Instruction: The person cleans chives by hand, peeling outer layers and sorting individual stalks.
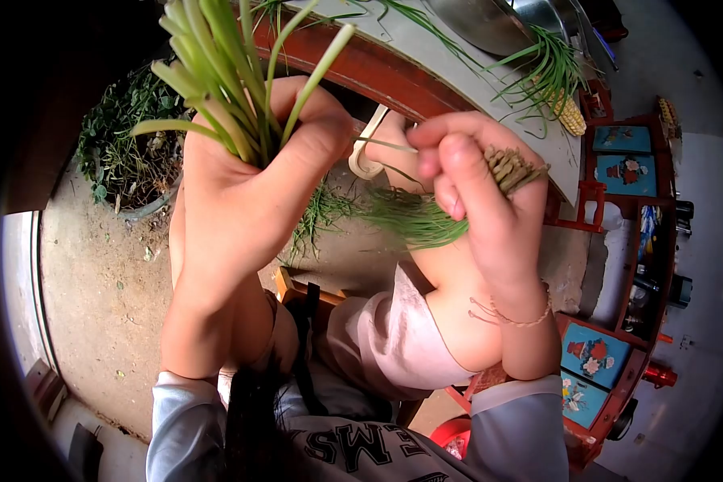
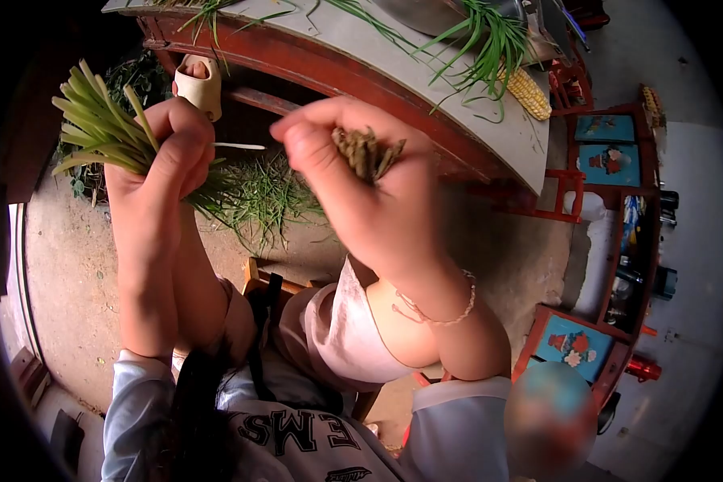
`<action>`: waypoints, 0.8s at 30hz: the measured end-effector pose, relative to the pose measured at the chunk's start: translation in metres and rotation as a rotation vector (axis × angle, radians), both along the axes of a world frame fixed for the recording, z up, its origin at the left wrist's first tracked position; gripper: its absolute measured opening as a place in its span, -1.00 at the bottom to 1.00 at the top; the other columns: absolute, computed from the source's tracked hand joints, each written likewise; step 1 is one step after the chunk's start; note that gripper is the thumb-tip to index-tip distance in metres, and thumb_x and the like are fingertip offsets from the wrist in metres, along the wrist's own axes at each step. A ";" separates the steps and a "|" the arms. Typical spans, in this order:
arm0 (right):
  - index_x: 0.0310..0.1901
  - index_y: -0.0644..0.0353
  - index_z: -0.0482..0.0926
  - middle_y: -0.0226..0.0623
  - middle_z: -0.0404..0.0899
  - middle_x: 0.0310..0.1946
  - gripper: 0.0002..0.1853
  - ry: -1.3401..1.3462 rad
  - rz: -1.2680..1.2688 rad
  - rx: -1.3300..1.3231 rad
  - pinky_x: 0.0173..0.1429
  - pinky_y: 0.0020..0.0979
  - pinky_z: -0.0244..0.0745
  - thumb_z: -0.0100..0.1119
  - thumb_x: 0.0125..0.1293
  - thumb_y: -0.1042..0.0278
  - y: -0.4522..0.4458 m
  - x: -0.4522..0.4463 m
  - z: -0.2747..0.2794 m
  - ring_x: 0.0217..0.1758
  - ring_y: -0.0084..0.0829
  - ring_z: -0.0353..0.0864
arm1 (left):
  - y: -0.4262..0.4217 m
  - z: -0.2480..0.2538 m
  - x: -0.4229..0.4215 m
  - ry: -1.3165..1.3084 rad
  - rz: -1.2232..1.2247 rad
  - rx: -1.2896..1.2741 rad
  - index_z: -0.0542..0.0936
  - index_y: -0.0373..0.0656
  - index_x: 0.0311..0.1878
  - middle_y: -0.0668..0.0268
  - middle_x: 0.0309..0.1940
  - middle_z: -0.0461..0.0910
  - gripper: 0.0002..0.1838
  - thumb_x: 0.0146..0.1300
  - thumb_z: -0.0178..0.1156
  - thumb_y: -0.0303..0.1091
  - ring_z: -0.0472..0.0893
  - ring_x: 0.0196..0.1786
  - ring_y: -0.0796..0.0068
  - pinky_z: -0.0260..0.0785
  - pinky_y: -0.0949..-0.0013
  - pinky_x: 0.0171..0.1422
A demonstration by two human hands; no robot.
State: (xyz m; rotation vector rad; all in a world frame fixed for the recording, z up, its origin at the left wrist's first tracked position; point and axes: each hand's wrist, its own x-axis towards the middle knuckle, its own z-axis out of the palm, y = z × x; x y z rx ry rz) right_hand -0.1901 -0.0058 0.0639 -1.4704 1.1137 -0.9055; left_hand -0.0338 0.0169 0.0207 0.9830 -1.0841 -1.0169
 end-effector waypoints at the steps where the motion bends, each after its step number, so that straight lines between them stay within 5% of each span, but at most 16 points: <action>1: -0.40 0.31 0.52 -0.53 0.42 -0.65 -0.86 0.000 0.000 0.000 -0.51 -0.70 0.15 0.20 0.07 0.42 0.000 0.001 -0.002 -0.60 -0.77 0.29 | 0.001 0.001 0.001 0.000 0.000 0.000 0.35 -0.21 -0.56 0.48 -0.68 0.26 -0.85 0.10 0.00 -0.42 0.12 -0.65 0.80 -0.11 0.69 -0.60; 3: -0.37 0.31 0.53 -0.53 0.43 -0.63 -0.87 0.021 0.106 -0.202 -0.51 -0.72 0.14 0.20 0.05 0.45 -0.002 0.000 -0.008 -0.59 -0.78 0.28 | 0.002 0.004 0.002 0.046 -0.046 0.047 0.49 -0.31 -0.51 0.44 -0.66 0.42 -0.89 0.07 0.06 -0.49 0.34 -0.57 0.75 0.15 0.64 -0.49; 6: -0.40 0.31 0.52 -0.54 0.44 -0.61 -0.88 0.008 0.084 -0.208 -0.52 -0.72 0.16 0.22 0.03 0.47 -0.001 0.003 -0.013 -0.59 -0.80 0.29 | 0.004 0.004 -0.003 -0.017 -0.069 0.033 0.41 -0.26 -0.53 0.40 -0.62 0.37 -0.88 0.09 0.02 -0.46 0.22 -0.62 0.76 0.00 0.68 -0.58; 11: -0.50 0.29 0.49 -0.54 0.43 -0.63 -0.93 -0.063 0.076 -0.136 -0.51 -0.70 0.19 0.18 0.02 0.51 0.001 0.005 -0.011 -0.58 -0.79 0.31 | 0.003 -0.002 -0.007 -0.024 -0.176 -0.042 0.46 -0.31 -0.50 0.38 -0.63 0.41 -0.94 0.04 0.05 -0.55 0.30 -0.61 0.72 0.09 0.66 -0.55; 15: -0.49 0.25 0.47 -0.56 0.41 -0.67 -0.97 0.183 0.108 -0.296 -0.50 -0.70 0.22 0.10 0.04 0.52 -0.003 -0.006 -0.003 -0.58 -0.78 0.32 | 0.005 -0.004 -0.010 -0.069 -0.187 -0.049 0.44 -0.30 -0.53 0.37 -0.65 0.40 -0.92 0.04 0.04 -0.54 0.27 -0.63 0.72 0.07 0.65 -0.57; 17: -0.50 0.28 0.46 -0.55 0.39 -0.68 -0.94 -0.009 -0.014 -0.036 -0.54 -0.69 0.15 0.04 0.08 0.52 -0.003 -0.009 0.005 -0.60 -0.78 0.28 | 0.004 -0.003 -0.008 -0.097 -0.180 -0.040 0.43 -0.29 -0.55 0.37 -0.65 0.40 -0.90 0.05 0.04 -0.53 0.26 -0.64 0.72 0.06 0.65 -0.58; 19: -0.52 0.29 0.45 -0.55 0.39 -0.68 -0.93 -0.044 -0.102 -0.058 -0.54 -0.72 0.13 0.02 0.08 0.54 -0.012 -0.017 0.004 -0.61 -0.78 0.27 | 0.003 -0.001 -0.004 0.096 -0.093 0.065 0.51 -0.30 -0.52 0.43 -0.68 0.44 -0.91 0.05 0.09 -0.52 0.36 -0.61 0.75 0.15 0.65 -0.55; 21: -0.46 0.28 0.49 -0.57 0.37 -0.69 -0.96 -0.128 -0.061 -0.060 -0.53 -0.71 0.13 0.08 0.07 0.52 -0.009 -0.013 0.002 -0.61 -0.79 0.25 | 0.001 0.001 0.000 0.091 -0.156 0.047 0.51 -0.30 -0.52 0.42 -0.67 0.45 -0.88 0.09 0.06 -0.50 0.35 -0.63 0.76 0.13 0.66 -0.58; 24: -0.34 0.28 0.54 -0.54 0.45 -0.58 -0.86 0.092 0.076 -0.225 -0.43 -0.69 0.23 0.21 0.01 0.52 -0.002 -0.008 -0.001 -0.51 -0.76 0.35 | 0.002 0.002 -0.004 0.206 -0.217 0.121 0.49 -0.31 -0.50 0.40 -0.66 0.45 -0.87 0.13 0.03 -0.50 0.33 -0.65 0.76 0.12 0.67 -0.60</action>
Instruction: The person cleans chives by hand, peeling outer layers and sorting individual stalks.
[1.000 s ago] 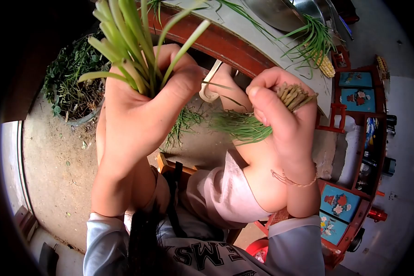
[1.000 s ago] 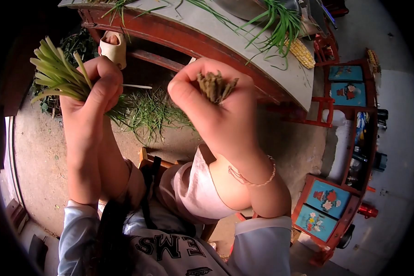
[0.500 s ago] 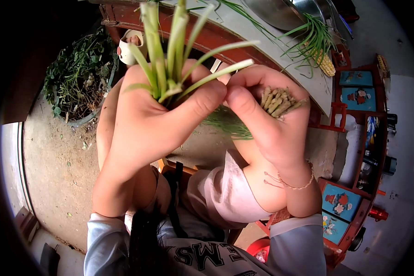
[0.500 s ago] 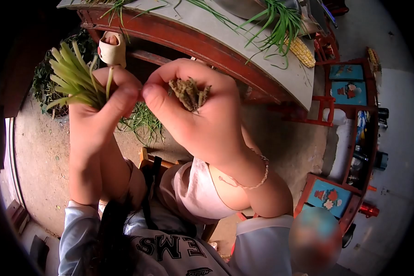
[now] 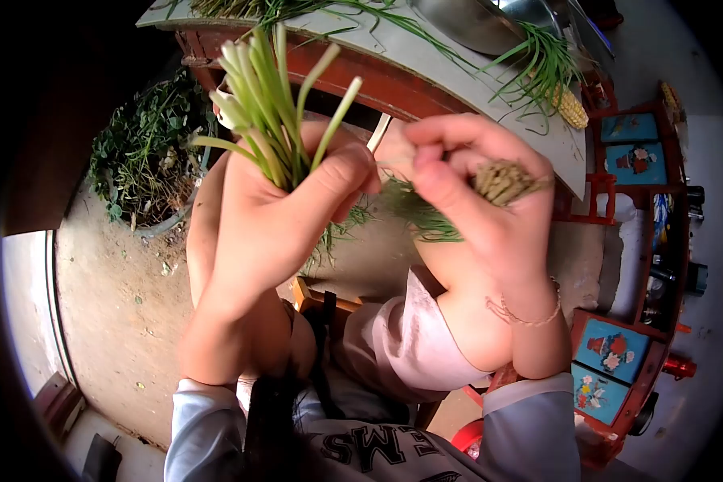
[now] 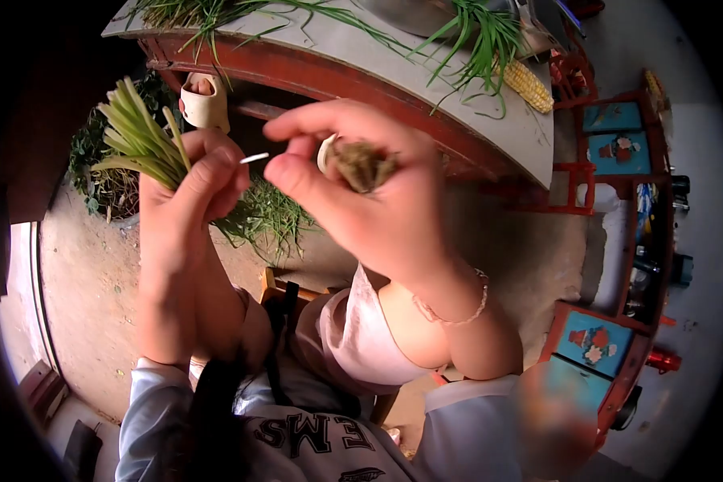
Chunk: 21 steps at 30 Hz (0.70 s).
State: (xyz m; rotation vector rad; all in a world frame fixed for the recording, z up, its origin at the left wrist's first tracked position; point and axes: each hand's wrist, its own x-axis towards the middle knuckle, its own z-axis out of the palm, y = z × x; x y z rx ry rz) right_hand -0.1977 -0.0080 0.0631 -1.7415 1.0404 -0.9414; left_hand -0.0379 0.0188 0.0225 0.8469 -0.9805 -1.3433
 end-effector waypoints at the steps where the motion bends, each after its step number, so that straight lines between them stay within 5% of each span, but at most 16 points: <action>1: -0.37 0.29 0.53 -0.52 0.49 -0.52 -0.89 -0.044 0.026 -0.090 -0.41 -0.71 0.25 0.19 0.01 0.55 -0.002 0.003 -0.007 -0.48 -0.75 0.39 | 0.001 0.002 -0.002 -0.010 -0.007 -0.004 0.49 -0.31 -0.50 0.40 -0.66 0.45 -0.87 0.13 0.03 -0.50 0.33 -0.65 0.76 0.12 0.67 -0.60; 8: -0.46 0.30 0.49 -0.52 0.46 -0.62 -0.97 -0.172 0.009 -0.075 -0.46 -0.75 0.22 0.10 0.07 0.55 -0.004 0.010 0.005 -0.55 -0.79 0.36 | -0.002 0.001 -0.003 0.158 -0.349 -0.011 0.46 -0.30 -0.15 0.47 -0.40 0.46 -0.75 0.12 0.12 -0.39 0.36 -0.39 0.77 0.22 0.66 -0.33; 11: -0.46 0.33 0.47 -0.49 0.43 -0.69 -0.96 -0.192 0.042 -0.134 -0.57 -0.73 0.26 0.06 0.09 0.56 -0.004 0.010 0.012 -0.63 -0.76 0.38 | -0.001 0.006 -0.007 0.158 -0.453 0.039 0.47 -0.29 -0.17 0.40 -0.40 0.49 -0.79 0.15 0.10 -0.39 0.41 -0.47 0.71 0.23 0.66 -0.40; 14: -0.38 0.35 0.47 -0.44 0.44 -0.59 -0.94 -0.280 0.059 0.237 -0.53 -0.74 0.21 0.04 0.13 0.55 0.003 0.012 0.030 -0.56 -0.76 0.35 | 0.000 0.012 -0.012 0.186 -0.504 0.101 0.48 -0.28 -0.23 0.37 -0.49 0.49 -0.77 0.23 -0.01 -0.30 0.40 -0.54 0.69 0.20 0.67 -0.47; 18: -0.36 0.33 0.50 -0.47 0.41 -0.64 -0.88 -0.331 -0.044 0.101 -0.65 -0.73 0.16 0.09 0.14 0.44 -0.007 0.011 0.016 -0.68 -0.75 0.29 | -0.001 0.008 -0.011 0.038 -0.465 0.162 0.50 -0.26 -0.28 0.43 -0.70 0.41 -0.54 0.32 -0.28 -0.07 0.33 -0.63 0.71 0.03 0.68 -0.60; 21: -0.34 0.27 0.52 -0.53 0.37 -0.67 -0.82 -0.379 -0.166 0.201 -0.66 -0.76 0.01 0.06 0.17 0.32 -0.010 0.002 0.015 -0.73 -0.79 0.19 | -0.016 -0.016 -0.008 0.458 -0.265 -0.035 0.46 -0.26 -0.22 0.41 -0.61 0.36 -0.53 0.32 -0.30 -0.04 0.35 -0.50 0.65 0.13 0.62 -0.41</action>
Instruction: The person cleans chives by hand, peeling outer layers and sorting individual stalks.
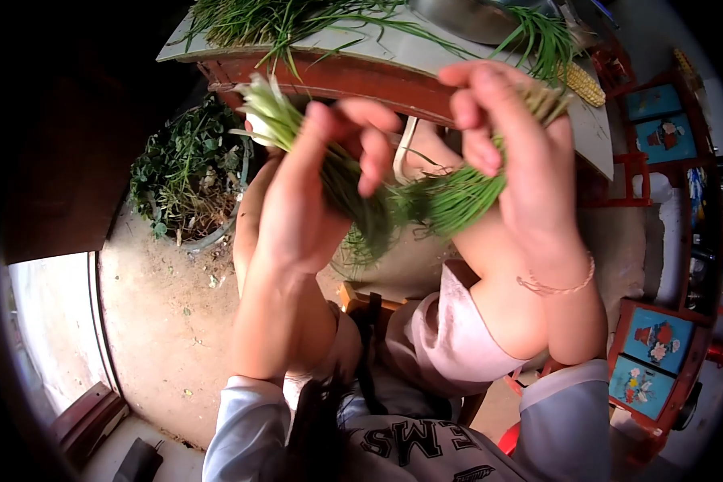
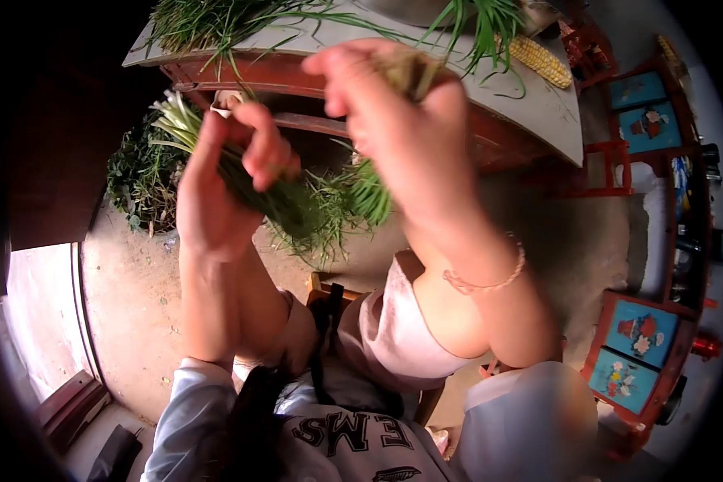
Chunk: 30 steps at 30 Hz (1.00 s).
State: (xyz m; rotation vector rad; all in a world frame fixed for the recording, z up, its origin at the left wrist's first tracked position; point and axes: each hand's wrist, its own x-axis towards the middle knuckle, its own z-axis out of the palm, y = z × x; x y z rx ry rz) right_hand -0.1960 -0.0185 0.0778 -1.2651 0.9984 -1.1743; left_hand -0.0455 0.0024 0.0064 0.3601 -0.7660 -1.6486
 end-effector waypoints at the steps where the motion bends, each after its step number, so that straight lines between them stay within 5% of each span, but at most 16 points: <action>1: -0.35 0.28 0.52 -0.55 0.36 -0.66 -0.80 -0.064 -0.012 0.049 -0.68 -0.74 -0.01 0.03 0.18 0.30 -0.002 -0.004 -0.003 -0.74 -0.81 0.13 | -0.001 0.001 0.007 0.164 -0.043 0.024 0.39 -0.15 -0.19 0.40 -0.51 0.36 -0.61 0.33 -0.34 -0.08 0.37 -0.28 0.49 0.22 0.37 -0.09; 2: -0.35 0.31 0.51 -0.54 0.35 -0.65 -0.77 -0.116 -0.034 0.116 -0.65 -0.72 0.01 0.01 0.19 0.28 -0.004 -0.010 -0.007 -0.73 -0.79 0.13 | -0.002 -0.001 0.012 0.203 -0.014 0.069 0.41 -0.09 -0.16 0.38 -0.38 0.38 -0.63 0.32 -0.32 -0.08 0.36 -0.10 0.40 0.21 0.31 0.03; 4: -0.32 0.35 0.47 -0.52 0.34 -0.65 -0.74 -0.216 -0.007 0.244 -0.63 -0.68 0.02 0.00 0.19 0.26 -0.011 -0.021 -0.014 -0.73 -0.76 0.13 | -0.001 0.006 0.015 0.344 0.107 0.280 0.41 -0.11 -0.08 0.39 -0.33 0.46 -0.60 0.31 -0.29 -0.04 0.36 -0.05 0.43 0.18 0.37 -0.01; 5: -0.30 0.37 0.43 -0.51 0.30 -0.65 -0.72 -0.286 0.040 0.306 -0.61 -0.66 0.03 -0.01 0.19 0.25 -0.014 -0.026 -0.017 -0.73 -0.74 0.12 | -0.002 -0.001 0.022 0.396 0.064 0.214 0.42 -0.08 -0.08 0.38 -0.23 0.47 -0.61 0.32 -0.30 -0.06 0.33 0.07 0.34 0.15 0.22 0.12; 12: -0.29 0.35 0.41 -0.52 0.26 -0.66 -0.74 -0.298 0.065 0.322 -0.63 -0.66 0.03 -0.04 0.21 0.27 -0.023 -0.035 -0.022 -0.72 -0.73 0.11 | -0.011 -0.009 0.032 0.715 0.011 0.148 0.38 -0.13 -0.06 0.38 -0.42 0.42 -0.60 0.34 -0.37 -0.10 0.37 0.02 0.26 0.06 0.08 0.27; 13: -0.28 0.35 0.40 -0.52 0.26 -0.65 -0.73 -0.311 0.071 0.326 -0.63 -0.67 0.04 -0.04 0.21 0.26 -0.024 -0.036 -0.024 -0.72 -0.73 0.12 | -0.009 0.002 0.028 0.667 0.135 0.262 0.39 -0.15 -0.15 0.42 -0.53 0.34 -0.64 0.34 -0.35 -0.14 0.44 -0.28 0.43 0.20 0.18 0.12; 14: -0.28 0.35 0.40 -0.52 0.26 -0.65 -0.73 -0.309 0.068 0.328 -0.63 -0.67 0.04 -0.04 0.21 0.26 -0.025 -0.036 -0.025 -0.72 -0.73 0.12 | -0.011 -0.003 0.032 0.669 0.134 0.266 0.39 -0.15 -0.15 0.42 -0.53 0.34 -0.64 0.34 -0.35 -0.14 0.44 -0.28 0.43 0.20 0.18 0.12; 16: -0.27 0.35 0.39 -0.51 0.27 -0.63 -0.73 -0.426 0.135 0.385 -0.63 -0.68 0.05 -0.04 0.22 0.24 -0.026 -0.037 -0.027 -0.71 -0.73 0.13 | -0.018 -0.005 0.038 0.683 -0.083 0.076 0.37 -0.17 -0.25 0.49 -0.66 0.20 -0.70 0.34 -0.32 -0.20 0.27 -0.59 0.63 0.25 0.41 -0.20; 17: -0.25 0.34 0.38 -0.50 0.27 -0.63 -0.72 -0.452 0.156 0.396 -0.63 -0.68 0.07 -0.04 0.22 0.24 -0.026 -0.036 -0.028 -0.71 -0.73 0.15 | -0.013 -0.003 0.039 0.556 0.073 0.176 0.35 -0.17 -0.32 0.54 -0.74 0.02 -0.76 0.31 -0.27 -0.27 0.00 -0.71 0.71 0.07 0.56 -0.45; 20: -0.36 0.27 0.42 -0.43 0.34 -0.58 -0.68 -0.518 0.233 0.413 -0.56 -0.63 0.13 -0.07 0.25 0.12 -0.021 -0.030 -0.029 -0.68 -0.70 0.17 | -0.009 0.003 0.036 0.041 0.198 0.005 0.39 -0.18 -0.35 0.57 -0.79 0.02 -0.83 0.25 -0.15 -0.32 0.01 -0.74 0.75 -0.02 0.63 -0.57; 23: -0.42 0.22 0.42 -0.32 0.42 -0.48 -0.63 -0.610 0.295 0.399 -0.53 -0.60 0.14 -0.10 0.26 0.03 -0.017 -0.024 -0.029 -0.64 -0.65 0.19 | -0.002 0.008 0.017 -0.450 0.482 0.079 0.51 -0.22 -0.46 0.50 -0.69 0.38 -0.87 0.13 0.07 -0.40 0.26 -0.66 0.77 0.04 0.67 -0.55; 30: -0.42 0.19 0.40 -0.21 0.45 -0.33 -0.58 -0.668 0.354 0.315 -0.28 -0.50 0.34 -0.15 0.26 -0.05 -0.006 -0.014 -0.031 -0.39 -0.50 0.38 | 0.011 0.011 -0.017 -0.673 0.241 -0.089 0.55 -0.29 -0.41 0.43 -0.57 0.52 -0.88 -0.03 0.26 -0.47 0.43 -0.48 0.74 0.28 0.63 -0.38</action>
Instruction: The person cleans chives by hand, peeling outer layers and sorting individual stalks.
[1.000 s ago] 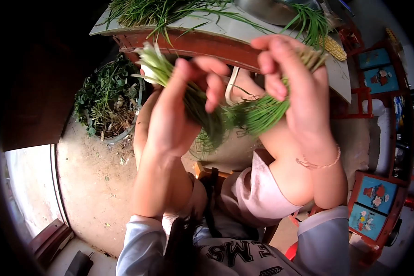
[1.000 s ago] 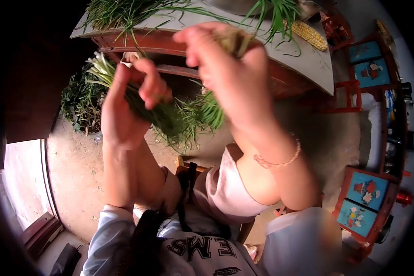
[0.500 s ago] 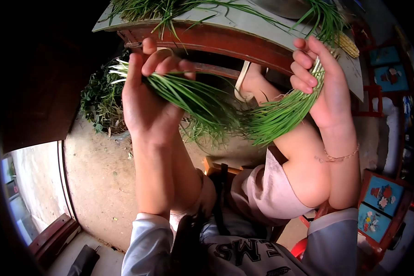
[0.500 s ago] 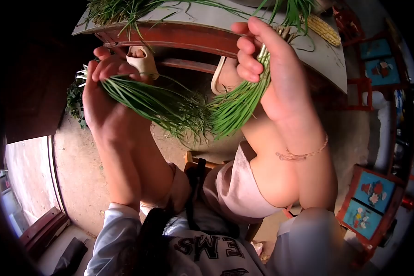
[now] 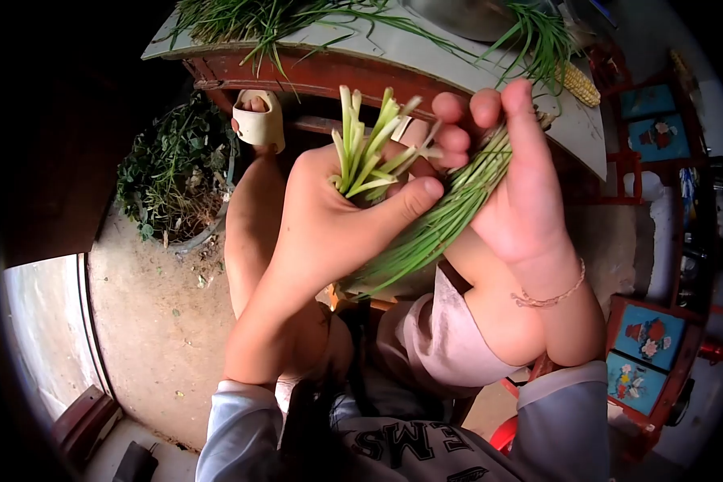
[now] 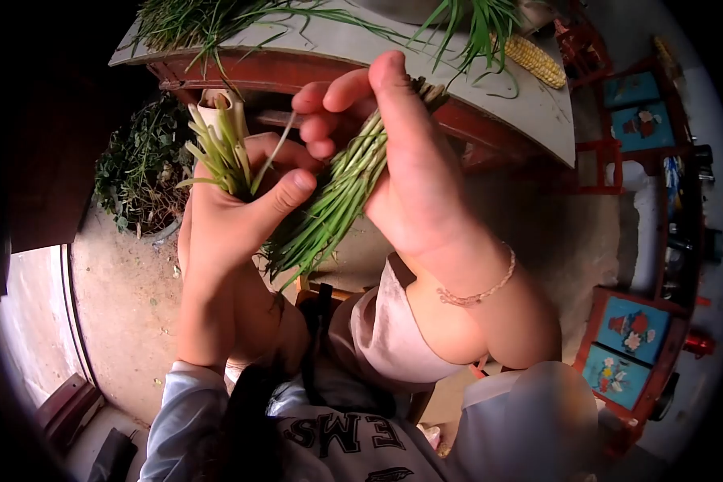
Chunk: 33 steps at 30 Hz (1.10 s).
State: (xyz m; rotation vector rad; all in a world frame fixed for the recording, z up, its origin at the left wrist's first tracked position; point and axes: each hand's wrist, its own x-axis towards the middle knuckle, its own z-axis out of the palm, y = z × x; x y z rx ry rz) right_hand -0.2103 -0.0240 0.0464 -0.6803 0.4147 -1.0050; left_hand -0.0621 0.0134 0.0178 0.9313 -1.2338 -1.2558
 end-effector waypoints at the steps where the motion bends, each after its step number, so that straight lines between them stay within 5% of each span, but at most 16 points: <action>1: -0.41 0.19 0.40 -0.20 0.46 -0.29 -0.58 0.034 -0.035 0.014 -0.23 -0.49 0.35 -0.17 0.26 -0.06 0.003 0.002 0.002 -0.35 -0.50 0.39 | -0.001 -0.003 -0.002 0.010 0.012 -0.043 0.55 -0.29 -0.41 0.42 -0.56 0.52 -0.88 -0.04 0.26 -0.48 0.44 -0.47 0.73 0.30 0.61 -0.36; 8: -0.36 0.08 0.39 -0.22 0.42 -0.09 -0.63 0.157 -0.106 -0.053 -0.02 -0.42 0.36 -0.23 0.27 -0.07 0.008 0.013 0.005 -0.17 -0.46 0.39 | 0.006 0.012 0.000 0.038 0.095 0.105 0.55 -0.28 -0.42 0.40 -0.55 0.52 -0.82 -0.13 0.31 -0.49 0.45 -0.44 0.71 0.31 0.57 -0.32; 9: -0.33 0.08 0.40 -0.20 0.41 -0.07 -0.62 0.152 -0.110 -0.064 0.01 -0.41 0.35 -0.24 0.27 -0.07 0.007 0.012 0.003 -0.13 -0.44 0.39 | 0.004 0.004 -0.001 -0.071 0.120 -0.081 0.55 -0.27 -0.41 0.39 -0.54 0.53 -0.79 -0.17 0.34 -0.48 0.45 -0.45 0.71 0.31 0.58 -0.34; 13: -0.30 0.09 0.41 -0.16 0.39 -0.06 -0.62 0.110 -0.007 -0.123 0.09 -0.41 0.28 -0.26 0.29 -0.04 0.002 0.011 -0.005 -0.05 -0.40 0.38 | 0.004 -0.001 -0.006 -0.033 0.136 -0.027 0.55 -0.27 -0.41 0.38 -0.55 0.53 -0.81 -0.16 0.32 -0.50 0.47 -0.46 0.71 0.32 0.58 -0.37; 26: -0.27 0.14 0.43 -0.09 0.33 0.03 -0.55 0.175 -0.033 -0.200 0.08 -0.34 0.29 -0.28 0.27 -0.10 0.004 0.019 -0.009 0.06 -0.35 0.33 | -0.002 -0.002 -0.001 -0.012 0.088 0.066 0.55 -0.30 -0.39 0.35 -0.54 0.55 -0.88 -0.06 0.22 -0.54 0.47 -0.46 0.73 0.32 0.62 -0.38; 30: -0.36 0.14 0.33 -0.06 0.35 -0.02 -0.58 0.328 -0.099 -0.276 0.06 -0.32 0.31 -0.35 0.31 -0.07 -0.001 0.010 -0.008 0.04 -0.29 0.35 | -0.003 0.000 0.008 0.193 0.160 0.048 0.47 -0.28 -0.36 0.38 -0.53 0.48 -0.92 0.04 0.10 -0.59 0.46 -0.45 0.68 0.28 0.64 -0.35; 33: -0.44 0.18 0.33 -0.22 0.45 -0.38 -0.57 0.494 -0.269 -0.208 -0.19 -0.44 0.36 -0.35 0.33 -0.02 -0.006 0.004 -0.007 -0.33 -0.43 0.43 | -0.008 -0.001 0.026 0.310 0.173 0.064 0.45 -0.27 -0.33 0.34 -0.58 0.44 -0.92 0.15 0.01 -0.47 0.25 -0.65 0.79 0.02 0.69 -0.60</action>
